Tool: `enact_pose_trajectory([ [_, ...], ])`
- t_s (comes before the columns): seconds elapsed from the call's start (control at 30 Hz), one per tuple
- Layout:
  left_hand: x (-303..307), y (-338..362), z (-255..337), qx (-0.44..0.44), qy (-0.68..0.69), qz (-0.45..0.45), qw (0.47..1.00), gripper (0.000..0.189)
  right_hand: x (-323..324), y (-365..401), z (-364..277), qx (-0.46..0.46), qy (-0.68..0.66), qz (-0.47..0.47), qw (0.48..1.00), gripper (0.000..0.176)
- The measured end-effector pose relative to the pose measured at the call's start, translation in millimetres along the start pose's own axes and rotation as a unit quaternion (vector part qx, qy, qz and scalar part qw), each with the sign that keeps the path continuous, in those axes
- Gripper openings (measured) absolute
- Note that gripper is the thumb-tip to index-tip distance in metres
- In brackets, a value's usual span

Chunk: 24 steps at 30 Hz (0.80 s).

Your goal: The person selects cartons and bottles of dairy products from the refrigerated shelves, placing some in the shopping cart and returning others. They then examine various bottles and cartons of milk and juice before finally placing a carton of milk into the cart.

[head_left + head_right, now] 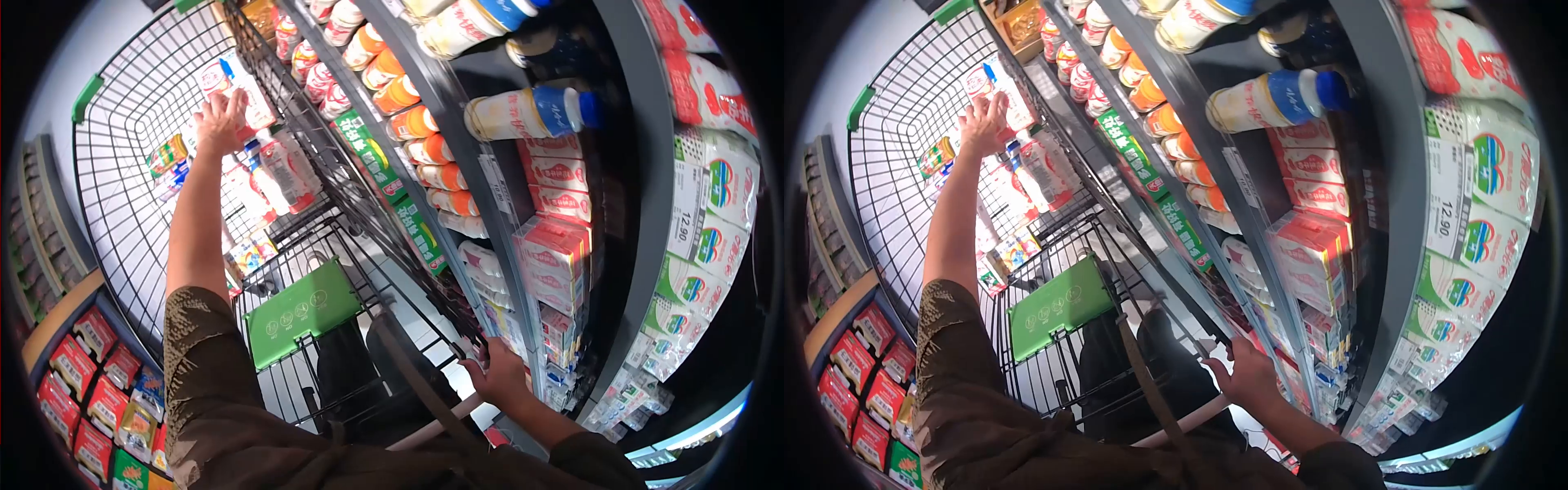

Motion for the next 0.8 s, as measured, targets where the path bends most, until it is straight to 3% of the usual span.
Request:
enact_pose_trajectory([
  [0.27, 26.9, 9.3, -9.1, -0.024, 0.015, 0.055, 0.998, 0.128, 1.0, 0.8, -3.2, 0.026, 0.003, 0.015, 1.0, 0.047],
  [0.53, 96.0, 71.0, -43.1, -0.001, 0.088, -0.014, 0.996, 0.126, 3.1, 1.9, -5.9, 0.035, -0.015, 0.021, 0.999, 0.049],
  [0.7, 108.0, 117.2, -86.5, 0.082, 0.21, -0.108, 0.968, 0.114, 4.3, 2.2, -4.7, 0.019, -0.026, 0.005, 0.999, 0.05],
  [0.73, 86.0, 114.0, -97.7, 0.008, 0.246, -0.091, 0.965, 0.114, 6.2, 2.0, -6.0, 0.027, -0.028, 0.012, 0.999, 0.05],
  [0.77, 87.5, 126.1, -106.7, 0.006, 0.303, -0.073, 0.95, 0.111, 6.8, 1.9, -5.8, 0.035, -0.03, 0.017, 0.999, 0.049],
  [0.8, 86.3, 145.0, -106.2, -0.011, 0.432, -0.086, 0.898, 0.103, 6.2, 2.3, -5.2, 0.043, -0.033, 0.021, 0.998, 0.049],
])
Point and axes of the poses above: each hand's wrist, its own y-axis away from the middle knuckle, its own x-axis out of the back of the hand, z = x × y, the point moved 7 cm from there along -y, towards the middle knuckle, and after that the axes turned 6 degrees about -y, right-handed, at the moved point
